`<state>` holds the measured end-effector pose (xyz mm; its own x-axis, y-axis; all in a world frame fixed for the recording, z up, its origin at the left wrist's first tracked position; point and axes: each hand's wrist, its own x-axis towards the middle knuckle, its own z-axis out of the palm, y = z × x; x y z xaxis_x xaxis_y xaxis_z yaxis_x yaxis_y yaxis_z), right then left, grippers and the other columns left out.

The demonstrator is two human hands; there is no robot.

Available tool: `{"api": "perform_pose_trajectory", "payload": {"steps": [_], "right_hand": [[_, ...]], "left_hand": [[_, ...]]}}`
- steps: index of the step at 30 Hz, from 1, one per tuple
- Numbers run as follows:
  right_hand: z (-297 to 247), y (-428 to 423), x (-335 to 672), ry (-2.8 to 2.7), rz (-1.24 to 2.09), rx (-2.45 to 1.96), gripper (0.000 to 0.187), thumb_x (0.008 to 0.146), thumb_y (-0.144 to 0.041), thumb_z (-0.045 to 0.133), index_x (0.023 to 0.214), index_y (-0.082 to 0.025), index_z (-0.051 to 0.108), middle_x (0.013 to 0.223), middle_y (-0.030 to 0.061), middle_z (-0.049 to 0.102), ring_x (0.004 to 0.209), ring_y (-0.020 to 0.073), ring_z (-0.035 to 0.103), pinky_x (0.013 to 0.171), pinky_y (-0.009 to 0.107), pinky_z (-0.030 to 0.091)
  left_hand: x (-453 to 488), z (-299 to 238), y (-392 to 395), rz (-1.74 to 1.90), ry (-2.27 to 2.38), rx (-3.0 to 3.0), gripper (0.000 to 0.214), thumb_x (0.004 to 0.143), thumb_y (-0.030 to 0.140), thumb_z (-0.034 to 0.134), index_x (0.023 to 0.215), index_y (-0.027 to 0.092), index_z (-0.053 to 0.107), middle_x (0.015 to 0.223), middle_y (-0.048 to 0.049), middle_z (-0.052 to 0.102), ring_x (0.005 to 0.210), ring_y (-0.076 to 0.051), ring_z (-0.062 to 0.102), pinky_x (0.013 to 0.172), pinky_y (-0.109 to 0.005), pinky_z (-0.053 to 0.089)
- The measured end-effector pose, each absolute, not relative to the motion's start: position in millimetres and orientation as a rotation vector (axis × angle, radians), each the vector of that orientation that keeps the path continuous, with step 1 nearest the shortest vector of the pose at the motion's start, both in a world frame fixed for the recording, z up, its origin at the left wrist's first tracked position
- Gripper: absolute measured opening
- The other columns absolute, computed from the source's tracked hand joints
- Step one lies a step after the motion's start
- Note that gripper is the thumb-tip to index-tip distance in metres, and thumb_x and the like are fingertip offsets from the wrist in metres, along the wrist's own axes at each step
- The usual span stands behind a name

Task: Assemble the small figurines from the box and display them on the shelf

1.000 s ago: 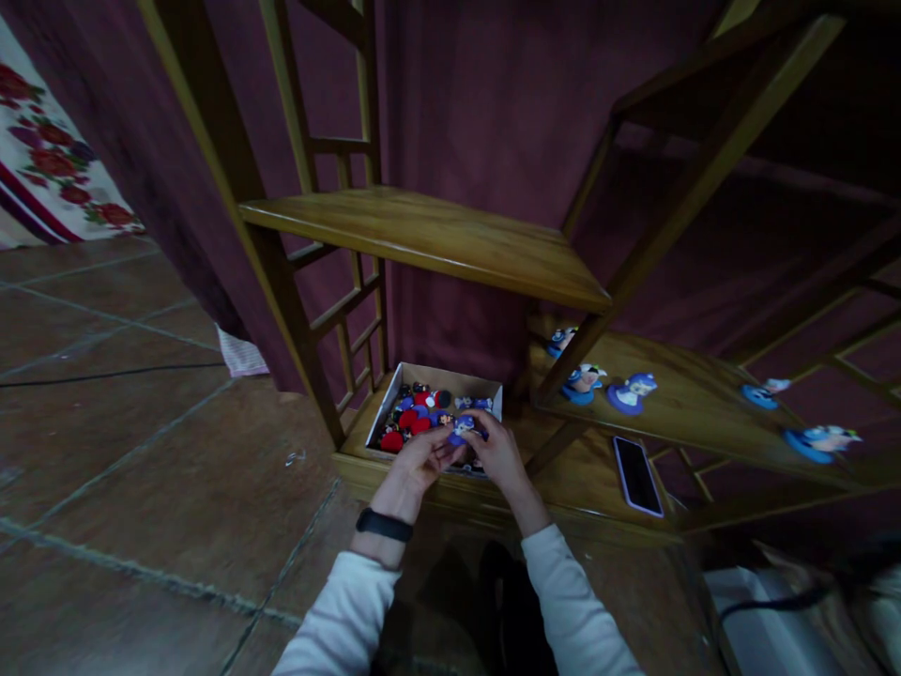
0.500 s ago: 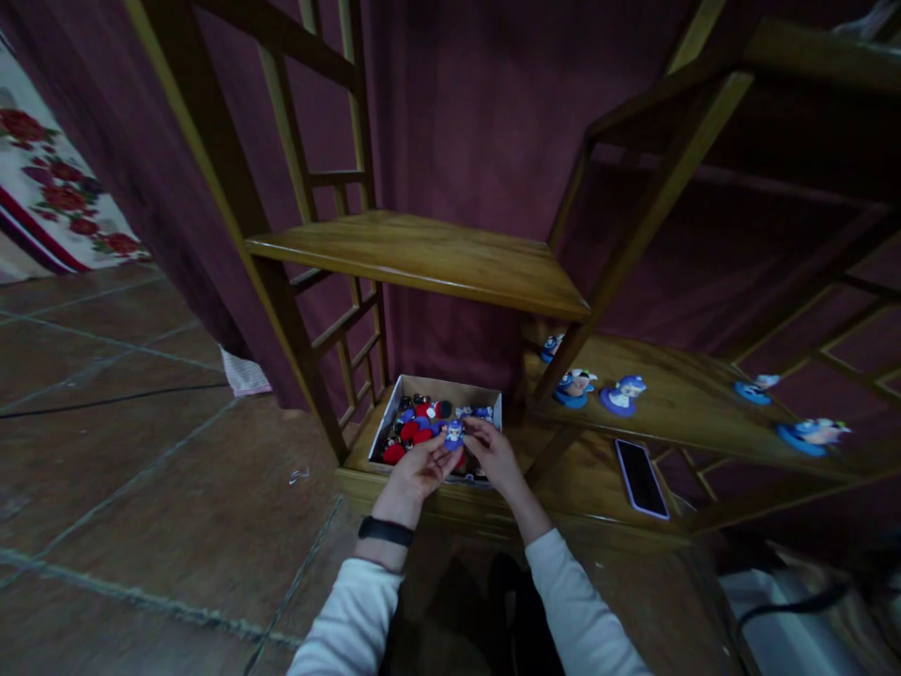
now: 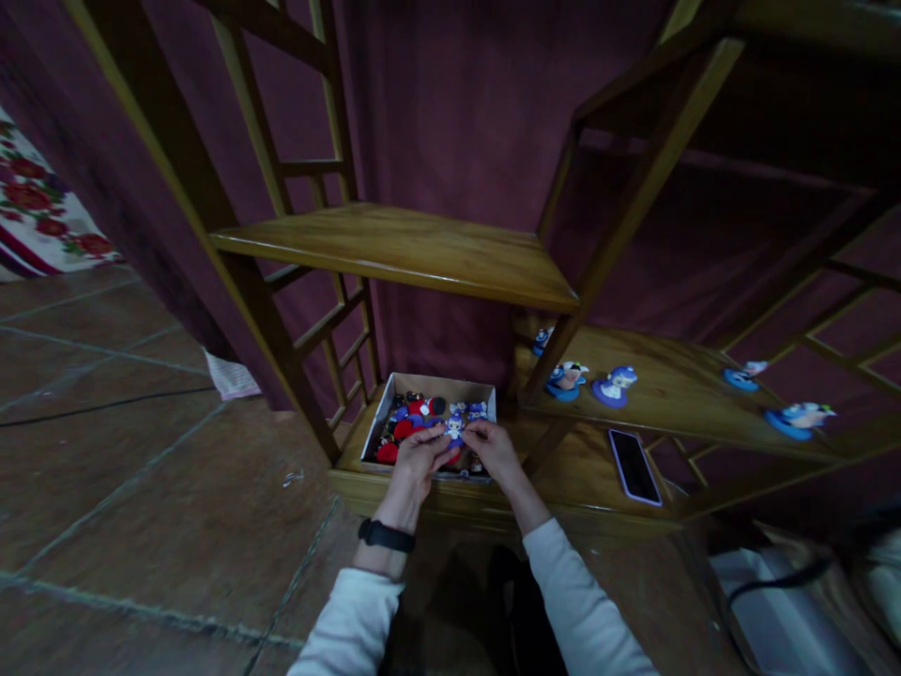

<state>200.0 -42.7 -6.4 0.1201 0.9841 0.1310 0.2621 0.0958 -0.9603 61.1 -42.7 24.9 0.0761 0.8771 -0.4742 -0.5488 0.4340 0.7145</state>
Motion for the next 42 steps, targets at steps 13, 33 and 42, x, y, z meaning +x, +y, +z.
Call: {"api": "perform_pose_trajectory", "payload": {"steps": [13, 33, 42], "right_hand": [[-1.2, -45.3, 207.2, -1.423, 1.083, -1.206, 0.025, 0.071, -0.032, 0.062, 0.090, -0.018, 0.065, 0.084, 0.0004, 0.067, 0.076, 0.0154, 0.060, 0.073, 0.029, 0.048], [9.0, -55.7, 207.7, -1.612, 1.007, -1.119, 0.019, 0.074, -0.033, 0.062, 0.085, -0.018, 0.068, 0.084, 0.0003, 0.065, 0.079, 0.0145, 0.059, 0.073, 0.025, 0.046], [10.4, -59.5, 202.7, -1.318, 1.211, -1.165, 0.029, 0.073, -0.041, 0.060, 0.092, -0.020, 0.066, 0.090, 0.0009, 0.067, 0.082, 0.0169, 0.059, 0.078, 0.030, 0.044]], "left_hand": [[62.2, 26.9, -46.0, 1.049, 1.009, 0.380, 0.012, 0.066, -0.005, 0.064, 0.071, 0.006, 0.065, 0.068, -0.0092, 0.068, 0.058, -0.017, 0.066, 0.060, -0.029, 0.058], [47.1, 21.9, -47.7, 0.933, 1.018, 0.598, 0.023, 0.070, -0.009, 0.053, 0.085, 0.005, 0.063, 0.072, -0.0116, 0.068, 0.062, -0.020, 0.068, 0.060, -0.031, 0.059], [53.1, 24.2, -39.7, 0.984, 0.950, 0.497, 0.013, 0.075, -0.001, 0.056, 0.083, 0.008, 0.062, 0.069, -0.0076, 0.068, 0.057, -0.013, 0.065, 0.060, -0.028, 0.058]]}}
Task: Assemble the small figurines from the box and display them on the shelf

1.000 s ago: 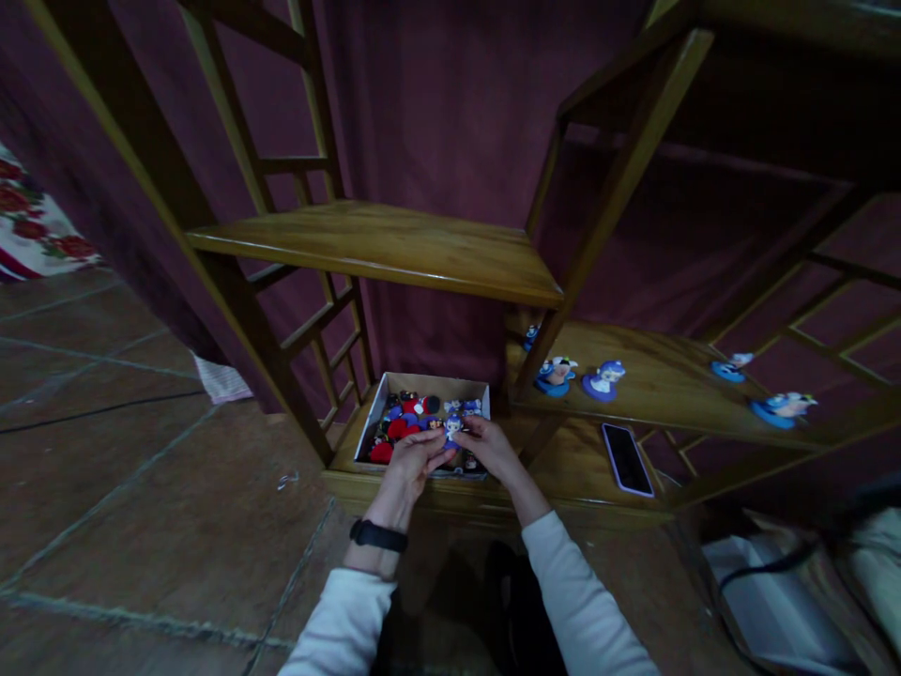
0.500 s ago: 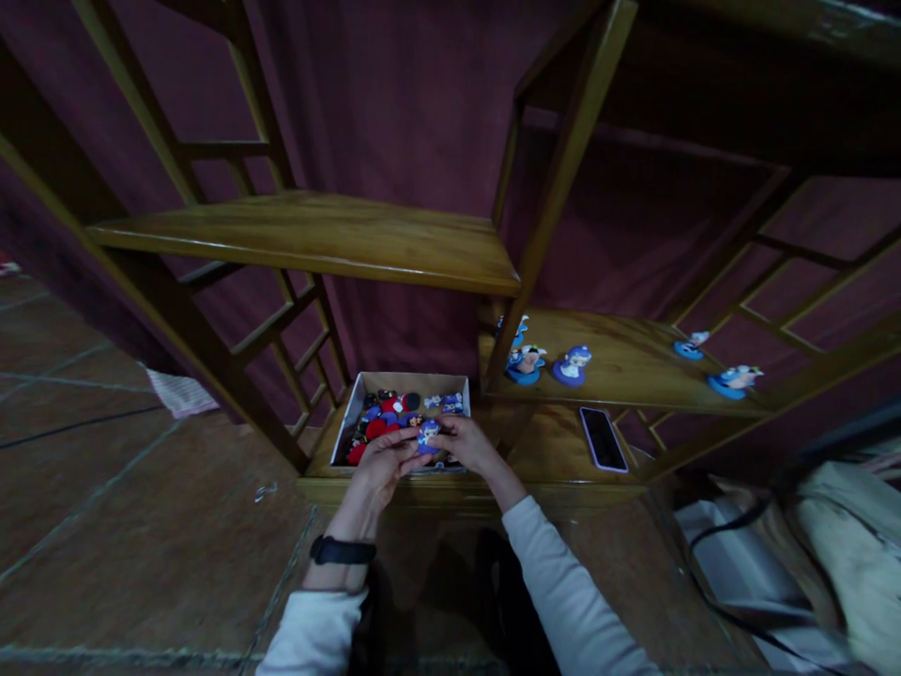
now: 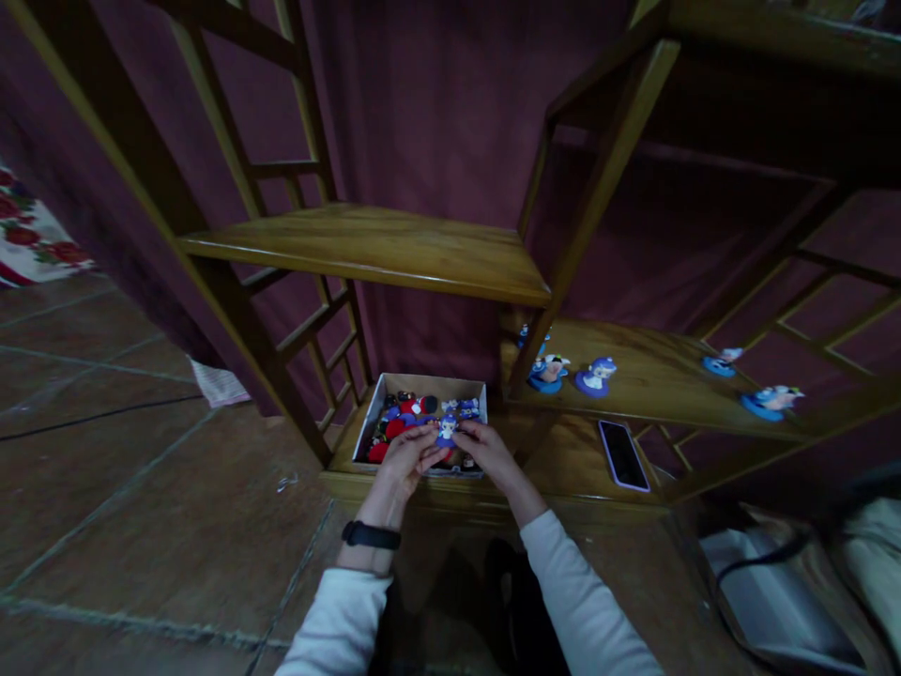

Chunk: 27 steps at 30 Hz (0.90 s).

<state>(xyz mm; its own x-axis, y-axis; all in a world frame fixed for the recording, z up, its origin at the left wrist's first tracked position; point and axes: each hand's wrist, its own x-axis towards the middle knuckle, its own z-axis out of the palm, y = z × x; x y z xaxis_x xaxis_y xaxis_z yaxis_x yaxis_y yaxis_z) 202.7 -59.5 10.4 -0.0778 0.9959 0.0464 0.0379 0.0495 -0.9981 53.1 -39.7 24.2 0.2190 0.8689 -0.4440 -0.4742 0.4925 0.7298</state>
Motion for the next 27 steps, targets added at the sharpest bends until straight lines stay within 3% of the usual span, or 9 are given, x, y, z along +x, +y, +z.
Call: {"api": "perform_pose_trajectory", "payload": {"steps": [11, 17, 23, 27], "right_hand": [[4.2, -52.8, 201.1, -1.163, 1.257, -1.188, 0.024, 0.065, -0.039, 0.067, 0.074, -0.018, 0.060, 0.068, -0.0030, 0.059, 0.061, 0.0109, 0.052, 0.059, 0.022, 0.039], [0.7, -52.9, 201.5, -1.186, 1.238, -1.232, 0.024, 0.065, -0.039, 0.066, 0.072, -0.017, 0.060, 0.064, -0.0033, 0.057, 0.057, 0.0103, 0.050, 0.056, 0.022, 0.039], [5.0, -57.9, 196.7, -1.152, 1.192, -1.220, 0.023, 0.067, -0.040, 0.065, 0.074, -0.019, 0.063, 0.070, -0.0011, 0.062, 0.065, 0.0134, 0.056, 0.065, 0.025, 0.043], [13.2, -59.3, 194.2, -1.222, 1.184, -1.119, 0.021, 0.067, -0.033, 0.065, 0.084, -0.021, 0.066, 0.086, 0.0010, 0.067, 0.082, 0.0166, 0.060, 0.081, 0.030, 0.044]], "left_hand": [[48.5, 22.0, -39.0, 1.008, 0.980, 0.352, 0.014, 0.073, -0.004, 0.057, 0.073, 0.009, 0.060, 0.062, -0.0049, 0.066, 0.053, -0.013, 0.064, 0.059, -0.027, 0.057], [51.8, 18.6, -39.6, 0.998, 0.990, 0.299, 0.013, 0.074, -0.005, 0.055, 0.075, 0.008, 0.060, 0.060, -0.0057, 0.065, 0.052, -0.014, 0.064, 0.057, -0.028, 0.057], [47.9, 19.4, -39.4, 0.990, 0.958, 0.332, 0.011, 0.073, -0.002, 0.058, 0.074, 0.009, 0.060, 0.065, -0.0068, 0.067, 0.056, -0.014, 0.065, 0.061, -0.028, 0.056], [40.8, 21.7, -41.3, 1.022, 0.863, 0.447, 0.013, 0.069, -0.001, 0.064, 0.076, 0.010, 0.061, 0.071, -0.0063, 0.068, 0.066, -0.016, 0.066, 0.069, -0.032, 0.056]]}}
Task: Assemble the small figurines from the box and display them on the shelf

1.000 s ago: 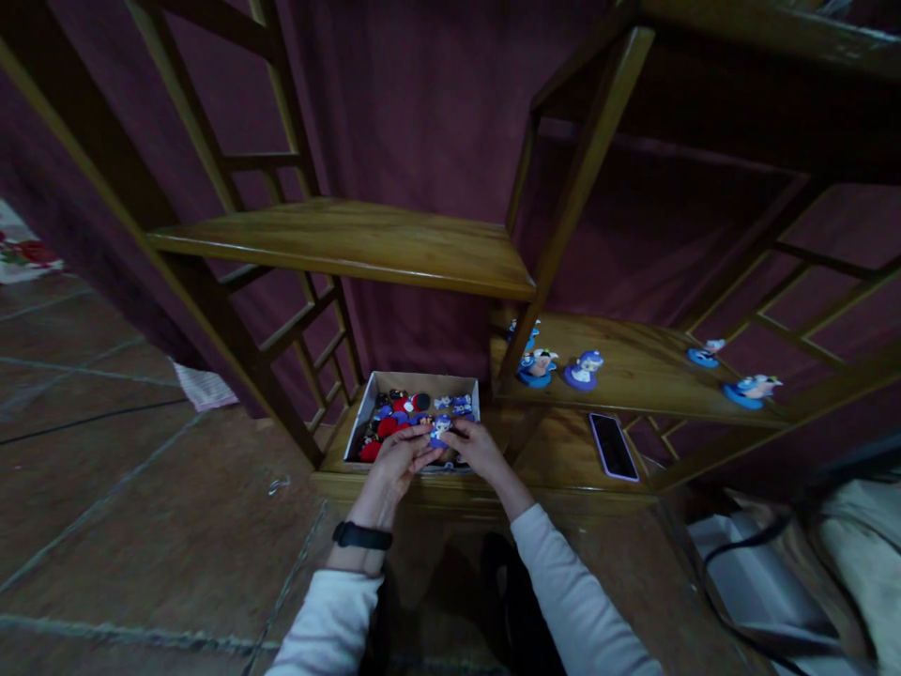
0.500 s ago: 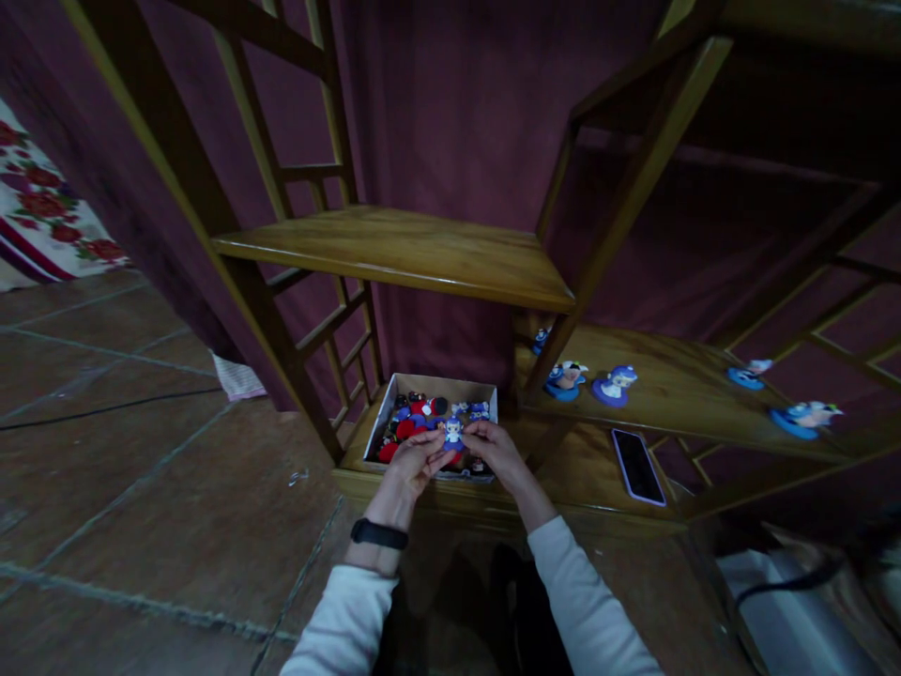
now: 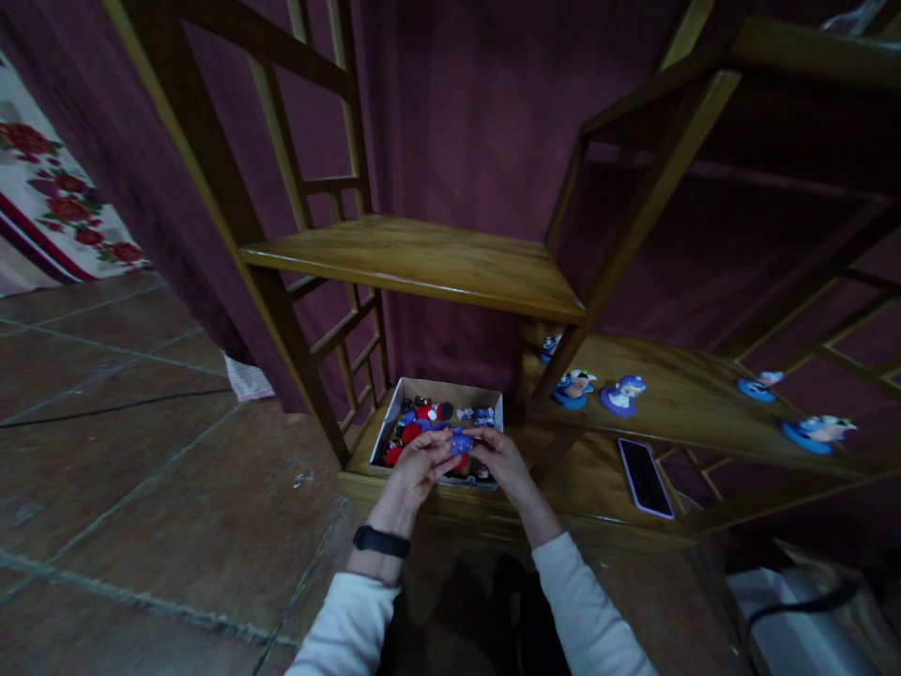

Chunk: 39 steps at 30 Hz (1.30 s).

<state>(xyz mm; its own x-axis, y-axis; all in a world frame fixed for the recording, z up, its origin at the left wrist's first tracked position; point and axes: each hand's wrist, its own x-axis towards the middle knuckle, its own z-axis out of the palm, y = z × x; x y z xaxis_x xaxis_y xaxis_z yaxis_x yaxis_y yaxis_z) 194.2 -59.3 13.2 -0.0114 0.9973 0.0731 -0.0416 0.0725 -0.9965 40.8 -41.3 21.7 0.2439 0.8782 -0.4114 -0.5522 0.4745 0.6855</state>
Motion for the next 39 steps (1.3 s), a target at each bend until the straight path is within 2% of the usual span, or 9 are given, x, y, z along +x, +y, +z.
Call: {"api": "perform_pose_trajectory", "payload": {"steps": [2, 6, 10, 14, 23, 27, 31, 36, 39], "right_hand": [[16.9, -58.6, 193.8, -1.236, 1.165, -1.046, 0.021, 0.067, -0.030, 0.066, 0.087, -0.022, 0.066, 0.096, 0.0018, 0.067, 0.090, 0.0174, 0.060, 0.087, 0.033, 0.043], [21.5, -56.8, 194.6, -1.261, 1.168, -0.955, 0.016, 0.070, -0.027, 0.062, 0.085, -0.023, 0.065, 0.111, 0.0031, 0.063, 0.100, 0.0185, 0.059, 0.090, 0.034, 0.044], [22.9, -55.3, 194.4, -1.286, 1.157, -0.924, 0.018, 0.071, -0.024, 0.061, 0.089, -0.023, 0.062, 0.111, 0.0027, 0.062, 0.103, 0.0181, 0.058, 0.091, 0.033, 0.044], [26.7, -55.4, 191.4, -1.309, 1.142, -0.922, 0.018, 0.071, -0.023, 0.061, 0.089, -0.023, 0.060, 0.113, 0.0025, 0.060, 0.105, 0.0172, 0.057, 0.093, 0.032, 0.042], [33.6, -59.8, 184.1, -1.364, 0.942, -1.010, 0.012, 0.076, -0.024, 0.057, 0.087, -0.024, 0.059, 0.121, 0.0049, 0.055, 0.110, 0.0191, 0.054, 0.093, 0.033, 0.043], [31.5, -66.1, 183.8, -1.537, 0.606, -1.171, 0.025, 0.077, -0.017, 0.052, 0.099, -0.027, 0.060, 0.130, 0.0036, 0.048, 0.118, 0.0198, 0.047, 0.099, 0.036, 0.039], [32.1, -70.6, 186.4, -1.725, 0.374, -1.248, 0.033, 0.078, -0.014, 0.050, 0.105, -0.030, 0.061, 0.136, 0.0018, 0.042, 0.114, 0.0192, 0.050, 0.101, 0.036, 0.038], [29.0, -62.6, 183.5, -1.729, 0.441, -1.245, 0.028, 0.080, -0.020, 0.053, 0.105, -0.029, 0.062, 0.133, 0.0018, 0.046, 0.114, 0.0191, 0.049, 0.101, 0.036, 0.037], [19.8, -53.0, 177.8, -1.579, 0.579, -1.234, 0.020, 0.076, -0.027, 0.059, 0.096, -0.026, 0.064, 0.122, 0.0044, 0.054, 0.114, 0.0205, 0.049, 0.099, 0.037, 0.037]], "left_hand": [[37.6, 23.9, -41.8, 1.049, 0.792, 0.503, 0.015, 0.067, 0.000, 0.065, 0.075, 0.011, 0.062, 0.072, -0.0051, 0.067, 0.070, -0.016, 0.066, 0.073, -0.032, 0.055], [33.4, 31.1, -42.0, 1.039, 0.694, 0.580, 0.019, 0.063, 0.001, 0.069, 0.076, 0.012, 0.061, 0.072, -0.0028, 0.066, 0.069, -0.012, 0.065, 0.073, -0.027, 0.053], [32.5, 38.4, -41.6, 1.048, 0.674, 0.582, 0.027, 0.060, 0.000, 0.071, 0.082, 0.014, 0.061, 0.076, -0.0019, 0.067, 0.071, -0.012, 0.065, 0.074, -0.025, 0.052], [32.0, 42.1, -40.3, 1.042, 0.678, 0.574, 0.037, 0.059, -0.001, 0.072, 0.091, 0.013, 0.062, 0.085, -0.0057, 0.069, 0.075, -0.013, 0.065, 0.075, -0.024, 0.051], [35.4, 46.5, -43.8, 1.106, 0.702, 0.593, 0.032, 0.055, 0.006, 0.077, 0.083, 0.011, 0.065, 0.078, -0.0056, 0.069, 0.070, -0.013, 0.064, 0.072, -0.022, 0.049], [38.6, 49.2, -44.5, 1.194, 0.720, 0.605, 0.032, 0.051, 0.006, 0.079, 0.079, 0.011, 0.065, 0.077, -0.0046, 0.069, 0.069, -0.012, 0.064, 0.070, -0.022, 0.049], [38.1, 50.3, -43.3, 1.220, 0.739, 0.609, 0.031, 0.052, 0.009, 0.080, 0.079, 0.011, 0.065, 0.076, -0.0048, 0.069, 0.067, -0.011, 0.063, 0.069, -0.021, 0.049], [34.7, 44.4, -40.4, 1.183, 0.814, 0.517, 0.024, 0.057, 0.011, 0.078, 0.077, 0.011, 0.065, 0.074, -0.0050, 0.069, 0.066, -0.012, 0.064, 0.067, -0.024, 0.053], [34.2, 38.1, -39.7, 1.141, 0.897, 0.431, 0.014, 0.063, 0.012, 0.074, 0.073, 0.010, 0.064, 0.068, -0.0041, 0.067, 0.058, -0.010, 0.061, 0.057, -0.021, 0.052]]}}
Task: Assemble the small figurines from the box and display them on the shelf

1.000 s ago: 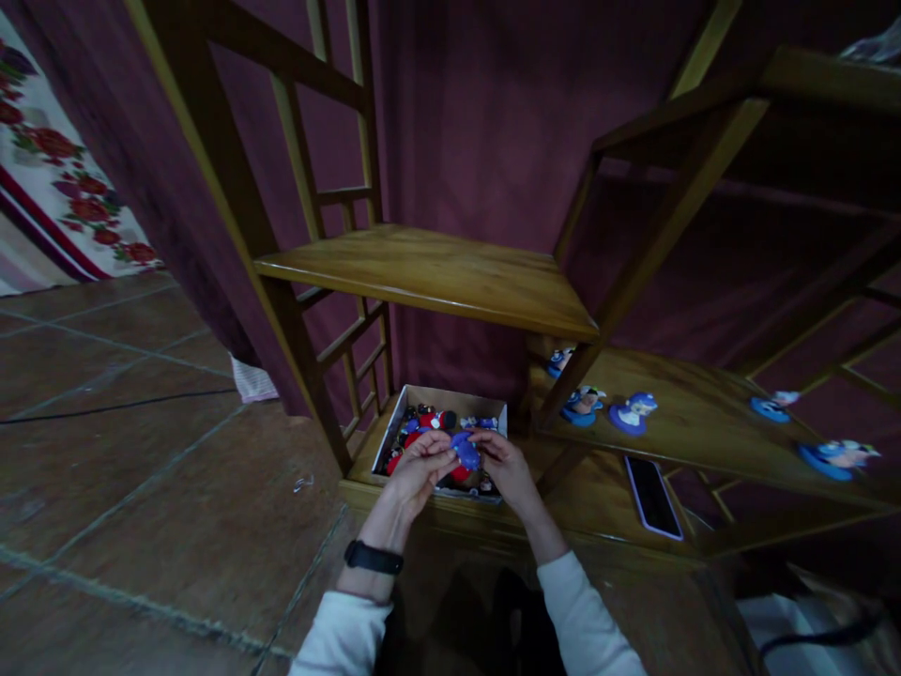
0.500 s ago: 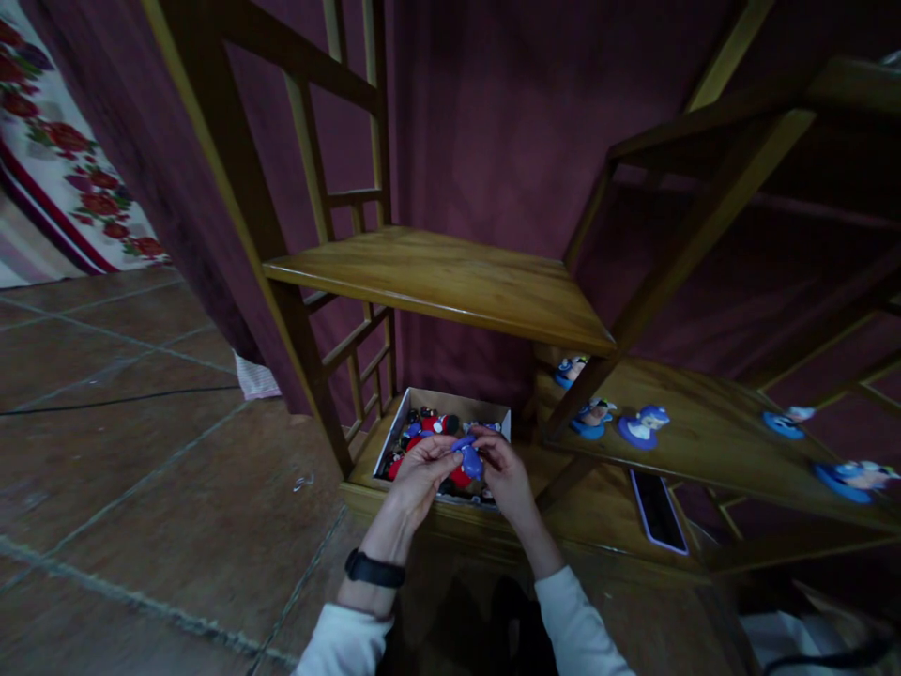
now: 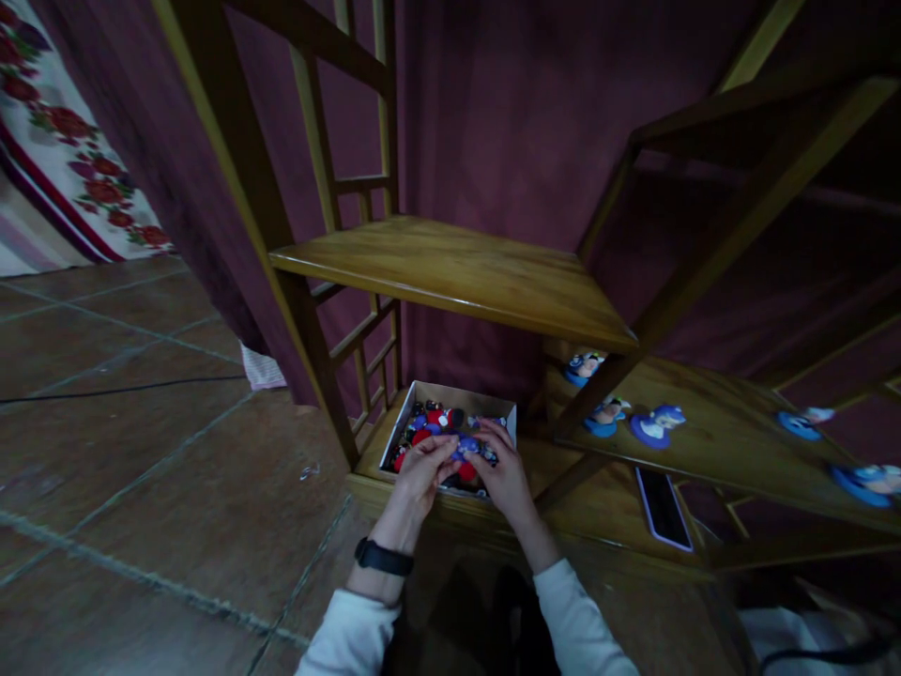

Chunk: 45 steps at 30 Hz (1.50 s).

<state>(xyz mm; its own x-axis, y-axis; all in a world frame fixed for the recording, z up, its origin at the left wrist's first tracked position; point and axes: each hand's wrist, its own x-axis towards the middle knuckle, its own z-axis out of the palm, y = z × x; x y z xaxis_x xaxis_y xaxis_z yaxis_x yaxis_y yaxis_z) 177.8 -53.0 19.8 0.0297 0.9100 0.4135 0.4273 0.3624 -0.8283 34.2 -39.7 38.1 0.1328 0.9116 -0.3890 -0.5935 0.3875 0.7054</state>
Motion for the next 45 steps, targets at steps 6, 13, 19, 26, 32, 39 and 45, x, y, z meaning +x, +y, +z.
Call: {"api": "perform_pose_trajectory", "payload": {"steps": [6, 13, 19, 26, 32, 39, 45], "right_hand": [[0.9, -42.8, 174.2, -1.402, 0.819, -1.281, 0.019, 0.073, -0.031, 0.061, 0.088, -0.021, 0.067, 0.109, 0.0065, 0.060, 0.101, 0.0202, 0.054, 0.092, 0.035, 0.040], [-2.5, -44.0, 176.9, -1.278, 1.043, -1.358, 0.020, 0.067, -0.040, 0.064, 0.070, -0.020, 0.065, 0.076, 0.0011, 0.065, 0.075, 0.0175, 0.057, 0.074, 0.030, 0.044], [4.1, -50.0, 169.3, -1.122, 1.125, -1.384, 0.024, 0.061, -0.042, 0.068, 0.068, -0.019, 0.065, 0.067, -0.0005, 0.063, 0.065, 0.0148, 0.056, 0.065, 0.027, 0.044], [9.7, -52.1, 167.1, -0.877, 1.336, -1.201, 0.037, 0.054, -0.047, 0.073, 0.077, -0.020, 0.067, 0.082, 0.0026, 0.066, 0.072, 0.0166, 0.061, 0.068, 0.032, 0.051], [5.7, -50.6, 171.1, -0.852, 1.317, -1.267, 0.032, 0.054, -0.044, 0.073, 0.072, -0.019, 0.066, 0.073, 0.0014, 0.065, 0.068, 0.0160, 0.061, 0.065, 0.030, 0.050], [5.4, -52.3, 175.2, -0.883, 1.317, -1.263, 0.029, 0.057, -0.042, 0.071, 0.073, -0.019, 0.064, 0.071, 0.0013, 0.064, 0.067, 0.0166, 0.061, 0.062, 0.030, 0.050], [6.0, -51.3, 177.3, -0.929, 1.282, -1.250, 0.027, 0.060, -0.039, 0.068, 0.079, -0.020, 0.063, 0.077, 0.0001, 0.064, 0.069, 0.0142, 0.059, 0.063, 0.027, 0.049]], "left_hand": [[37.2, 30.0, -41.6, 1.112, 0.924, 0.360, 0.006, 0.070, 0.009, 0.067, 0.075, 0.012, 0.064, 0.067, -0.0030, 0.066, 0.053, -0.010, 0.060, 0.053, -0.022, 0.053], [39.7, 19.6, -41.0, 1.101, 0.982, 0.411, 0.006, 0.066, 0.003, 0.069, 0.068, 0.008, 0.066, 0.064, -0.0055, 0.066, 0.053, -0.011, 0.061, 0.053, -0.021, 0.054], [37.6, 11.3, -37.3, 1.089, 1.003, 0.304, 0.011, 0.070, -0.002, 0.063, 0.067, 0.009, 0.065, 0.062, -0.0043, 0.065, 0.053, -0.010, 0.061, 0.054, -0.022, 0.055], [28.7, 9.5, -32.1, 1.055, 0.952, 0.209, 0.010, 0.070, -0.002, 0.063, 0.070, 0.008, 0.065, 0.066, -0.0073, 0.066, 0.056, -0.013, 0.064, 0.057, -0.024, 0.056], [33.0, 8.6, -34.3, 1.037, 0.970, 0.222, 0.013, 0.070, -0.005, 0.061, 0.069, 0.008, 0.064, 0.063, -0.0059, 0.066, 0.055, -0.013, 0.064, 0.058, -0.024, 0.057], [36.1, 7.5, -34.5, 1.003, 0.962, 0.231, 0.012, 0.073, -0.003, 0.058, 0.073, 0.007, 0.063, 0.063, -0.0069, 0.065, 0.053, -0.012, 0.064, 0.057, -0.024, 0.057], [35.8, 7.6, -34.0, 0.982, 0.953, 0.272, 0.010, 0.073, 0.000, 0.060, 0.079, 0.008, 0.063, 0.066, -0.0080, 0.067, 0.056, -0.014, 0.065, 0.060, -0.027, 0.057]]}}
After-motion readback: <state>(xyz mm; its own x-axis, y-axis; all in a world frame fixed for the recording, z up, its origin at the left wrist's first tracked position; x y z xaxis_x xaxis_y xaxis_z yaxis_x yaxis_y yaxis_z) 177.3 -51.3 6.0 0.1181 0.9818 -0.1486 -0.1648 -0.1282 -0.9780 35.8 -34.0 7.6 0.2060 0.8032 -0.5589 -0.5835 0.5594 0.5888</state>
